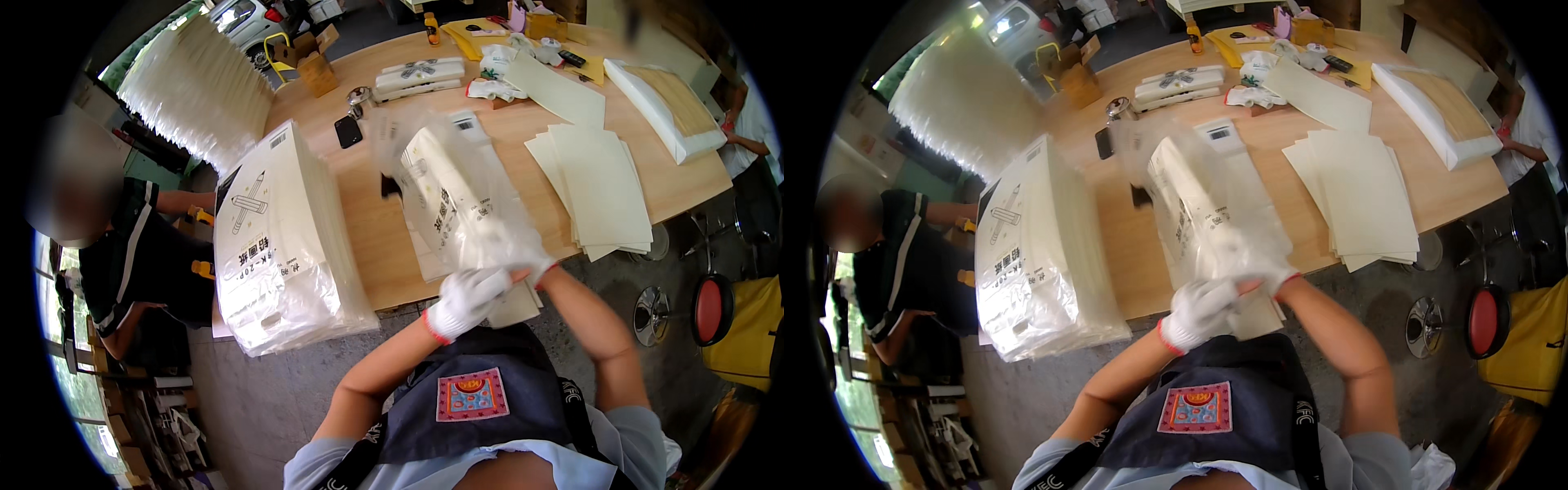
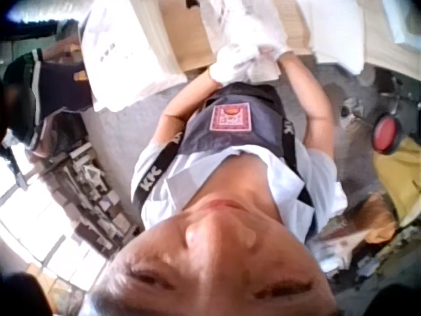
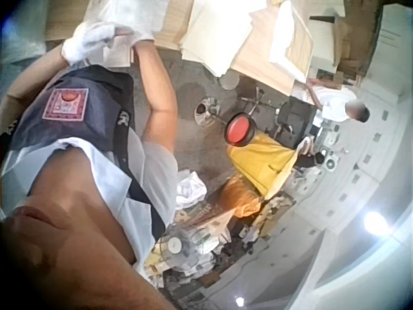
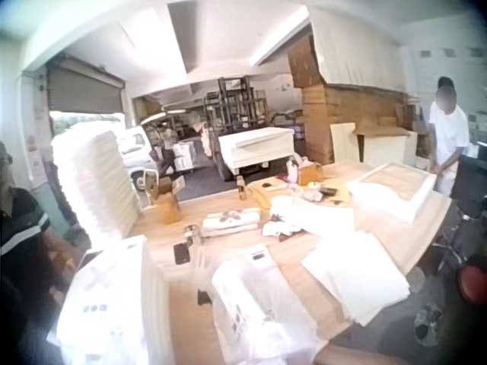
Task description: The person repeatedly picks up stacks of white paper, places them into clear plastic packaging bags, and stacks the packaged units on a table. The process involves handling the paper and bags by hand, folding the bag tops, and organizing the finished packages.
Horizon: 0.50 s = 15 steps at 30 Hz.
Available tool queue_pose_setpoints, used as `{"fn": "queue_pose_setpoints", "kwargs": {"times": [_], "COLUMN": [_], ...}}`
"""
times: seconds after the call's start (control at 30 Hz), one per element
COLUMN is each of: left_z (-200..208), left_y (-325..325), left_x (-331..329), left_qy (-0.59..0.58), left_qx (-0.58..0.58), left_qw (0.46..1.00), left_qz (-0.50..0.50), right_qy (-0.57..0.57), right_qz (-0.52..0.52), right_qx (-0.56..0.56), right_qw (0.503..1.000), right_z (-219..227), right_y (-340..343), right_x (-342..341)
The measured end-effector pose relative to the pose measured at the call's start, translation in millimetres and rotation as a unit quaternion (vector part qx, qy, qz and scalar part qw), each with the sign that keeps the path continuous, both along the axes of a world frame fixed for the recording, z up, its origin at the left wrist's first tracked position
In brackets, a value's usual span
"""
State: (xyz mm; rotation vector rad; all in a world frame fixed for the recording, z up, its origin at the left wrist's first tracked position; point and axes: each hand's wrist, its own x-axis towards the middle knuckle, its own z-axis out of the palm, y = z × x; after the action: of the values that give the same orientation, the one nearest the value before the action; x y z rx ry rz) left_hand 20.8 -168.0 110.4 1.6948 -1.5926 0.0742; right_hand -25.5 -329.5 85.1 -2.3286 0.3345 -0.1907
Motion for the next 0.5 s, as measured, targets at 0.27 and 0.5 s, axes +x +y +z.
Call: {"fn": "queue_pose_setpoints", "kwargs": {"times": [0.27, 0.5], "left_z": [-7, -79], "left_y": [-31, 4], "left_x": [8, -12], "left_qy": [0.156, 0.074], "left_qx": [0.023, 0.129], "left_qw": [0.987, 0.989], "left_qz": [0.04, 0.014], "right_qy": [0.046, -0.098], "right_qz": [0.027, -0.188], "right_qx": [-0.274, -0.46], "right_qw": [0.96, 0.863], "right_z": [-18, -75], "right_y": [38, 13], "right_x": [-13, -60]}}
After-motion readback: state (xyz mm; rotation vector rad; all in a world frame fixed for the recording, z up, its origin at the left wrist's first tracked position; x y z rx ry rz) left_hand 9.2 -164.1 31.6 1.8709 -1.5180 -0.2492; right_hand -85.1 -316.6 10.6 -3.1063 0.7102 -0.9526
